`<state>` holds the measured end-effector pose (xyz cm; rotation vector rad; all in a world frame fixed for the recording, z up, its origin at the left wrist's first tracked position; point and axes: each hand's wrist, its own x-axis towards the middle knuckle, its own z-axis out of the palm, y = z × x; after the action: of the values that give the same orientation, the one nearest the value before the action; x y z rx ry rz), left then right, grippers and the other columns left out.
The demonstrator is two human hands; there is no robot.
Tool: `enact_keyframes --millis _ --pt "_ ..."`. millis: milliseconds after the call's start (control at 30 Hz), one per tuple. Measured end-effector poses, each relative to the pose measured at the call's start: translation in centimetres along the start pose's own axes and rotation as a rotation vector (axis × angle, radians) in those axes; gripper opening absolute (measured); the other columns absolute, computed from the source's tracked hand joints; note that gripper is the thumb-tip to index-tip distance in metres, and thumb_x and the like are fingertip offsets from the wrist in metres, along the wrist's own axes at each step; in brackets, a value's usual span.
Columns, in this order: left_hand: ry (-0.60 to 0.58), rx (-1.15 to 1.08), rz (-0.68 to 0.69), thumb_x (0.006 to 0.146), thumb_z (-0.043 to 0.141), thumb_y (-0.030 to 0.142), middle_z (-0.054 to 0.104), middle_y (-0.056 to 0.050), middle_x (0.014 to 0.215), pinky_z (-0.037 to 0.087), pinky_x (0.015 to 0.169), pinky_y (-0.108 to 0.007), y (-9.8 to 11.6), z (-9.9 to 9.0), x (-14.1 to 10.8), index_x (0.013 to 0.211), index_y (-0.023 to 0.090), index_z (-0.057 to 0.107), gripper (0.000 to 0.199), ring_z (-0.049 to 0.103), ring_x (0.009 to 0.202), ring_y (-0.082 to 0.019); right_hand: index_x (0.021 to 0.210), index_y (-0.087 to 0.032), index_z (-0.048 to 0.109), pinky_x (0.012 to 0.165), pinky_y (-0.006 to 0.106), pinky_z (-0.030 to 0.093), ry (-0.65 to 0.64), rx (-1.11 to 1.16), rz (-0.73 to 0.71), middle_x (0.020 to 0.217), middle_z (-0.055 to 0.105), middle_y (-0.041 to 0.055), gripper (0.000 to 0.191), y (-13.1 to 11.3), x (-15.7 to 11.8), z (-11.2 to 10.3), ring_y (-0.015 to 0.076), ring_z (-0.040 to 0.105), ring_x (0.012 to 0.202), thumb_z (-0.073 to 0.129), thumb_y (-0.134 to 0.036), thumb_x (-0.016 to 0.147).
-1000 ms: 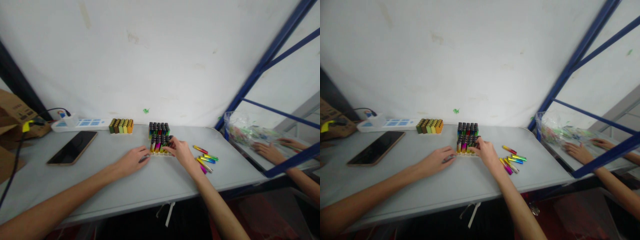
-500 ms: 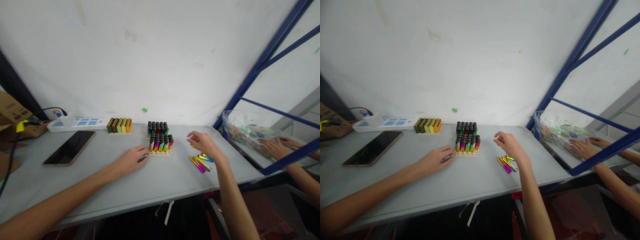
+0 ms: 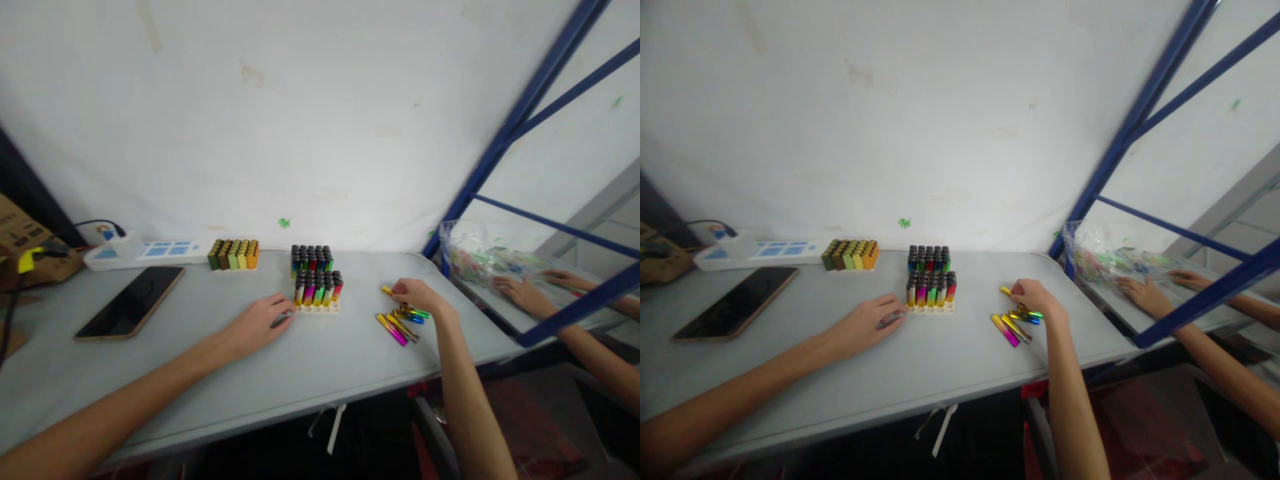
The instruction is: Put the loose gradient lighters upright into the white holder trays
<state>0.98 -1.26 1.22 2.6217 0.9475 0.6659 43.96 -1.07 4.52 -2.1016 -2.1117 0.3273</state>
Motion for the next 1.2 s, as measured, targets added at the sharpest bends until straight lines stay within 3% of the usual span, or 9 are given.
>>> enact_keyframes --millis 133,233,400,633,1000,1200 --pt "0.002 -0.002 0.008 0.099 0.045 0.028 0.064 -0.007 0.099 0.052 0.081 -0.029 -0.2 0.1 0.0 0.100 0.019 0.066 0.023 0.063 0.085 -0.018 0.096 -0.017 0.072 0.071 0.028 0.055 0.102 0.142 -0.102 0.091 0.076 0.0077 0.013 -0.8 -0.1 -0.3 0.0189 0.071 0.078 0.070 -0.023 0.084" --pt "-0.003 0.003 0.008 0.099 0.046 0.028 0.064 -0.007 0.099 0.052 0.080 -0.029 -0.2 0.1 0.0 0.099 0.019 0.066 0.022 0.063 0.085 -0.018 0.101 -0.017 0.069 0.065 0.028 0.056 0.109 0.316 -0.175 0.086 0.075 0.0062 0.019 -2.5 -0.7 -1.0 0.0172 0.069 0.069 0.070 -0.029 0.086" --pt "-0.012 0.005 0.001 0.099 0.045 0.028 0.063 -0.007 0.100 0.052 0.079 -0.029 0.0 0.0 0.0 0.099 0.019 0.066 0.023 0.063 0.085 -0.019 0.100 -0.020 0.070 0.078 0.032 0.058 0.128 0.419 -0.372 0.098 0.073 0.0055 0.023 -6.7 -1.9 -2.0 0.0180 0.069 0.081 0.071 -0.037 0.085" --pt "-0.023 0.007 -0.002 0.099 0.046 0.027 0.062 -0.006 0.100 0.050 0.076 -0.028 -0.4 0.2 -0.1 0.102 0.019 0.065 0.021 0.063 0.084 -0.018 0.108 -0.021 0.067 0.082 0.034 0.059 0.071 0.609 -0.479 0.101 0.072 0.0049 0.030 -10.7 -2.5 -1.2 0.0187 0.069 0.088 0.073 -0.039 0.084" --pt "-0.023 0.007 -0.004 0.098 0.046 0.025 0.062 -0.006 0.100 0.050 0.075 -0.028 -0.2 0.2 0.0 0.100 0.018 0.064 0.020 0.063 0.082 -0.018 0.106 -0.020 0.071 0.082 0.031 0.058 0.037 0.592 -0.568 0.101 0.075 0.0047 0.020 -13.0 -2.6 -0.1 0.0183 0.071 0.090 0.068 -0.034 0.092" --pt "-0.016 0.010 0.004 0.099 0.046 0.025 0.062 -0.006 0.100 0.050 0.077 -0.028 -0.2 0.2 -0.1 0.100 0.019 0.064 0.019 0.063 0.083 -0.018 0.111 -0.022 0.069 0.082 0.031 0.059 0.098 0.545 -0.572 0.101 0.075 0.0040 0.023 -13.3 -2.5 0.3 0.0178 0.071 0.091 0.068 -0.035 0.092"
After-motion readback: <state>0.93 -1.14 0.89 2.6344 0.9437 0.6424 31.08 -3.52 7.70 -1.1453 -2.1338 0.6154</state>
